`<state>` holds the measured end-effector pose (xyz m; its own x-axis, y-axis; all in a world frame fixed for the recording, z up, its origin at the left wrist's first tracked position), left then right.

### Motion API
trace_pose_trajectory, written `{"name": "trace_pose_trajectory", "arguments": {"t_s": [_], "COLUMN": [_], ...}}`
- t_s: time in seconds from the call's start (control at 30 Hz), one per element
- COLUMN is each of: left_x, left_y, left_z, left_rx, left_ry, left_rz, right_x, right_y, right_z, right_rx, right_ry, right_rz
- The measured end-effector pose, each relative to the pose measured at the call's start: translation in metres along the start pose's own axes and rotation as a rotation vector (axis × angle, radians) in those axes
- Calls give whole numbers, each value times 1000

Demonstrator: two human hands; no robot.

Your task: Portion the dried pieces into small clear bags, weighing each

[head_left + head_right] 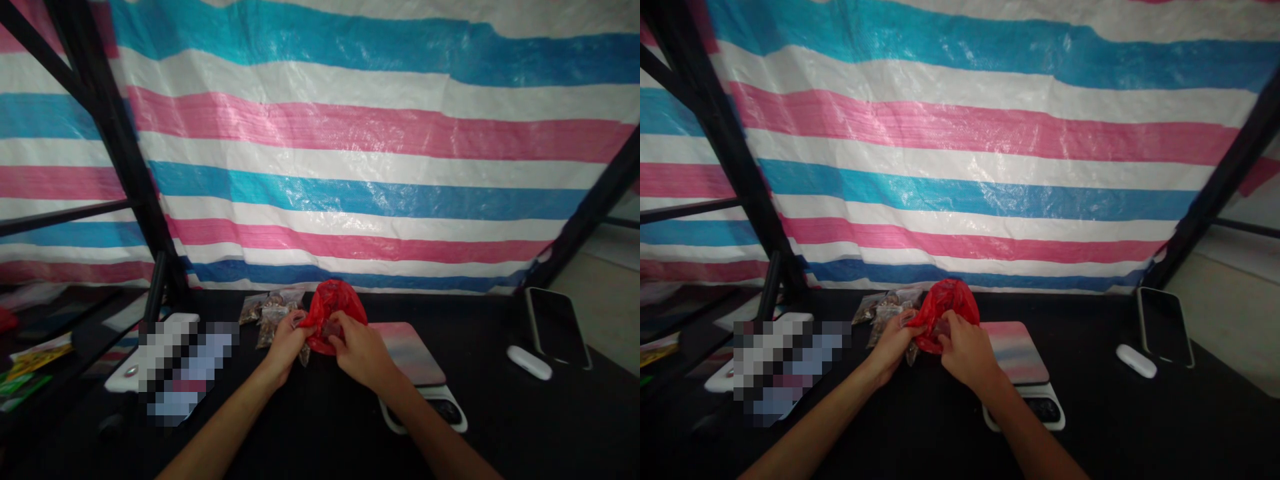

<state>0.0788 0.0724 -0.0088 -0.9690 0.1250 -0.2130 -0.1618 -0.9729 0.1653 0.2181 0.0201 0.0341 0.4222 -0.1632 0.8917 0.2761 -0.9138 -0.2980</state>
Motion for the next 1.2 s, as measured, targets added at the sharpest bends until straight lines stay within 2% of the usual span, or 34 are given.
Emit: {"name": "trace_pose_trajectory", "arguments": {"t_s": [0.17, 0.3, 0.4, 0.5, 0.6, 0.7, 0.8, 0.93, 1.0, 1.2], "left_x": [7, 10, 3, -6, -14, -19, -18, -8, -2, 5], "left_y": [-4, -4, 5, 16, 19, 20, 18, 12, 10, 14], "left_z": [2, 11, 21, 28, 26, 23, 21, 18, 19, 31], "left_rx": [-63, -198, -321, -428, -425, -411, -402, -337, -324, -340], "left_ry": [-38, -122, -250, -413, -438, -417, -392, -322, -289, -206], "left_rz": [73, 138, 134, 117, 56, 4, 28, 115, 152, 190], "right_x": [5, 23, 35, 36, 29, 29, 39, 56, 54, 24], "right_y": [-1, -2, -1, 1, 4, 6, 6, 4, 0, -5], "right_z": [5, 5, -9, -27, -38, -39, -31, -6, 1, -3], "right_rx": [-37, -32, 119, 319, 445, 503, 466, 249, 186, 223], "right_ry": [-30, -95, -208, -264, -217, -137, -61, 4, 38, 117], "right_rz": [12, 168, 301, 320, 285, 305, 386, 496, 442, 142]}}
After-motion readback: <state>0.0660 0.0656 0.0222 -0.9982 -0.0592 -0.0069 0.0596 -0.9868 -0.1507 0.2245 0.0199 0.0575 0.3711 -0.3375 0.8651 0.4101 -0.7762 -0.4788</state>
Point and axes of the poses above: each hand's wrist, its own y-axis away from the middle knuckle, its own x-axis out of the back of the hand, z = x × y, the point moved 8 cm from there along -y, towards the middle knuckle, and after that the axes turned 11 degrees about x, right-handed, at the moved point
